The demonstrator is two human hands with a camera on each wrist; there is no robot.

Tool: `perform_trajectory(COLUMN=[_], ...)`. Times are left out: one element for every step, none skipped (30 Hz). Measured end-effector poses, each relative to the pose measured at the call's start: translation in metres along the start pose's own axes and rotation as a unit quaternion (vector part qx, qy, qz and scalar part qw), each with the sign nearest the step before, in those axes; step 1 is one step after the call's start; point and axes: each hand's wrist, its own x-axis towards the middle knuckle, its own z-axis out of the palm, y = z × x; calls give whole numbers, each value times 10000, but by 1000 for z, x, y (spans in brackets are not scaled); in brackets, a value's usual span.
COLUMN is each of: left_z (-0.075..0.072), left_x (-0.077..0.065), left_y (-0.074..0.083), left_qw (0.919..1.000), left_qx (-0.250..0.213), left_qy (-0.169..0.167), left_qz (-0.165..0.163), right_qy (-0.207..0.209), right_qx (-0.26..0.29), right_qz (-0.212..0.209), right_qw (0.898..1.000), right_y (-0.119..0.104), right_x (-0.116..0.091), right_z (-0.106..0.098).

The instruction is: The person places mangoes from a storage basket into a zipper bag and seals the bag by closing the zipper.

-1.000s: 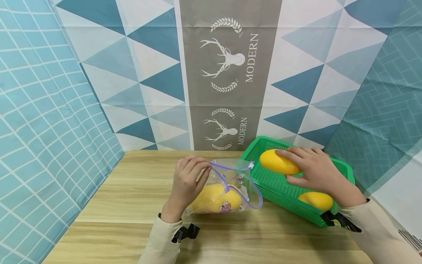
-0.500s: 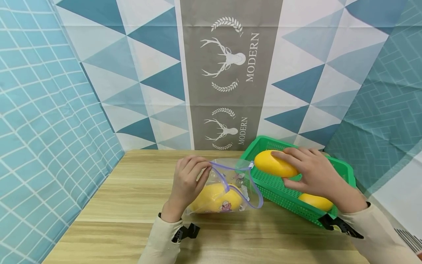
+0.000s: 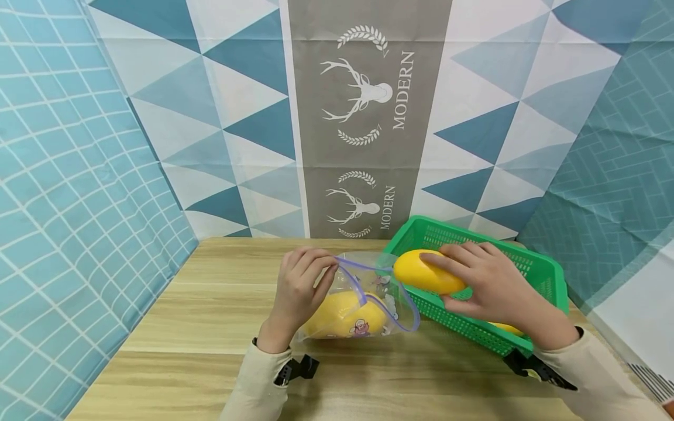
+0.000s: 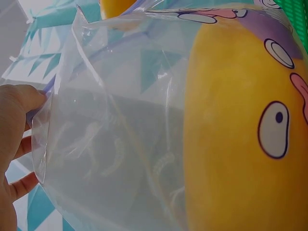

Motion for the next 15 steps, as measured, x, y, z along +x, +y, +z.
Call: perform_trajectory(left_z=[0, 0, 0, 0, 0, 0, 0, 0, 0, 0, 0, 0, 0, 0, 0], left_x=[0, 0, 0, 0, -1, -1, -1, -1, -1, -1, 0, 0, 0, 0, 0], left_y=[0, 0, 0, 0, 0, 0, 0, 0, 0, 0, 0, 0, 0, 1, 1], left_qw=[10000, 10000, 10000, 10000, 10000, 10000, 10000, 10000, 10000, 10000, 10000, 10000, 10000, 10000, 10000], left_qx=[1, 4, 6, 8, 10, 13, 13, 13, 14, 12, 8, -1, -11, -19, -28], left_qy=[2, 3, 0, -1, -1, -2, -1, -2, -2, -1, -3, -7, -9, -14, -16], left_qz=[3, 9, 13, 18, 23, 28, 28, 30, 33, 37, 43, 45, 47, 49, 50], right_qy=[-16, -35, -50, -62, -73, -79, -84, -89, -90, -92, -93, -100, -113, -135, -165], right_qx=[13, 21, 25, 37, 47, 48, 58, 77, 97, 103, 111, 124, 135, 143, 133], right_qz=[-15, -23, -27, -35, -39, -44, -58, -76, -97, -121, -141, -157, -171, -179, -179], right_qw=[10000, 10000, 10000, 10000, 10000, 9999, 9999, 9999, 9999, 9998, 9998, 9998, 9997, 9996, 9996], right_y=[-1, -3, -4, -5, -6, -8, -9, -10, -11, -12, -13, -14, -14, -15, -15], right_x=[0, 1, 1, 1, 1, 1, 1, 2, 2, 2, 3, 3, 4, 4, 5], right_z=[1, 3, 4, 5, 6, 7, 9, 10, 11, 13, 14, 16, 17, 18, 19])
